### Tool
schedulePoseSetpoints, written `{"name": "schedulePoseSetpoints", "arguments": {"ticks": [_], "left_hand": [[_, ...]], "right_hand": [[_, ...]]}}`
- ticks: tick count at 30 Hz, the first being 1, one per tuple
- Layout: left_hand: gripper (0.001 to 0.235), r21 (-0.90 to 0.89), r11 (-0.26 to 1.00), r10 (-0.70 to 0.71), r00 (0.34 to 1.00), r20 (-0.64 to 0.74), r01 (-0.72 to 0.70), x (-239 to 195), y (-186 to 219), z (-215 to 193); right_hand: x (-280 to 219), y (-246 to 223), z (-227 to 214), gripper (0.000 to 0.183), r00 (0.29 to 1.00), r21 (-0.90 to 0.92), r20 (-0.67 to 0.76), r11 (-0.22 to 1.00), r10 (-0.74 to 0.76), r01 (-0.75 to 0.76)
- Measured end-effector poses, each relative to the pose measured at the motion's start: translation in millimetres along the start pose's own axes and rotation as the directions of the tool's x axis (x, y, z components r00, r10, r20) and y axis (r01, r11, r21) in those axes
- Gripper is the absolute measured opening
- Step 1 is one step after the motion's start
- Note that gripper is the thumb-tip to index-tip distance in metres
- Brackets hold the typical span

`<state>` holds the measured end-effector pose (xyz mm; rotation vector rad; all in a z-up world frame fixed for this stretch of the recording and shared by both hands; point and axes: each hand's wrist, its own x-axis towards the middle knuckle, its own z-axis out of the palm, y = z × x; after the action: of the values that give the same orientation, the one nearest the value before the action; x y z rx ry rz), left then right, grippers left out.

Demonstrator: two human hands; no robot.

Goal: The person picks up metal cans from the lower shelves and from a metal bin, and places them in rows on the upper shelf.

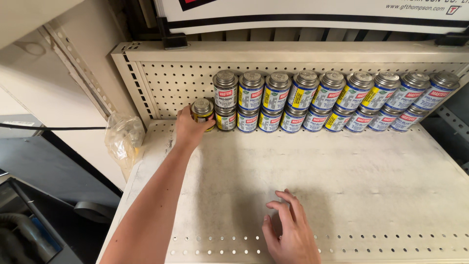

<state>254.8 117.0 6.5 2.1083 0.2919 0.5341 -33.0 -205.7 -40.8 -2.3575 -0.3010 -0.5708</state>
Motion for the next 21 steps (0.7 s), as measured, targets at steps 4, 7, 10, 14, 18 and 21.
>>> {"name": "schedulePoseSetpoints", "arguments": {"ticks": [4, 7, 10, 14, 18, 21], "left_hand": [[0.131, 0.050, 0.994, -0.097, 0.992, 0.076, 0.093, -28, 12, -22], [0.113, 0.041, 0.999, 0.030, 0.999, 0.023, -0.030, -81, 14, -45], [0.077, 0.082, 0.907, 0.413, 0.911, 0.010, -0.413, -164, 21, -67], [0.054, 0.000, 0.809, 0.583, 0.804, 0.118, -0.587, -281, 58, -84], [0.053, 0.110, 0.724, 0.656, 0.728, 0.199, -0.681, -340, 67, -74], [0.063, 0.295, 0.641, 0.671, 0.704, 0.233, -0.708, -345, 51, -61]], "right_hand": [[3, -10, -9, 0.023, 1.000, -0.009, 0.017, 1.000, -0.021, 0.021], [3, -18, -13, 0.022, 0.997, 0.009, -0.040, 0.998, -0.068, 0.068], [6, -24, -18, 0.020, 0.998, -0.005, -0.043, 0.999, -0.038, 0.038], [9, -30, -27, 0.028, 0.987, -0.018, -0.041, 0.988, -0.155, 0.155], [5, -35, -27, 0.025, 0.962, -0.064, -0.144, 0.972, -0.232, 0.225], [0, -45, -29, 0.016, 0.921, -0.040, -0.281, 0.962, -0.269, 0.269]]}}
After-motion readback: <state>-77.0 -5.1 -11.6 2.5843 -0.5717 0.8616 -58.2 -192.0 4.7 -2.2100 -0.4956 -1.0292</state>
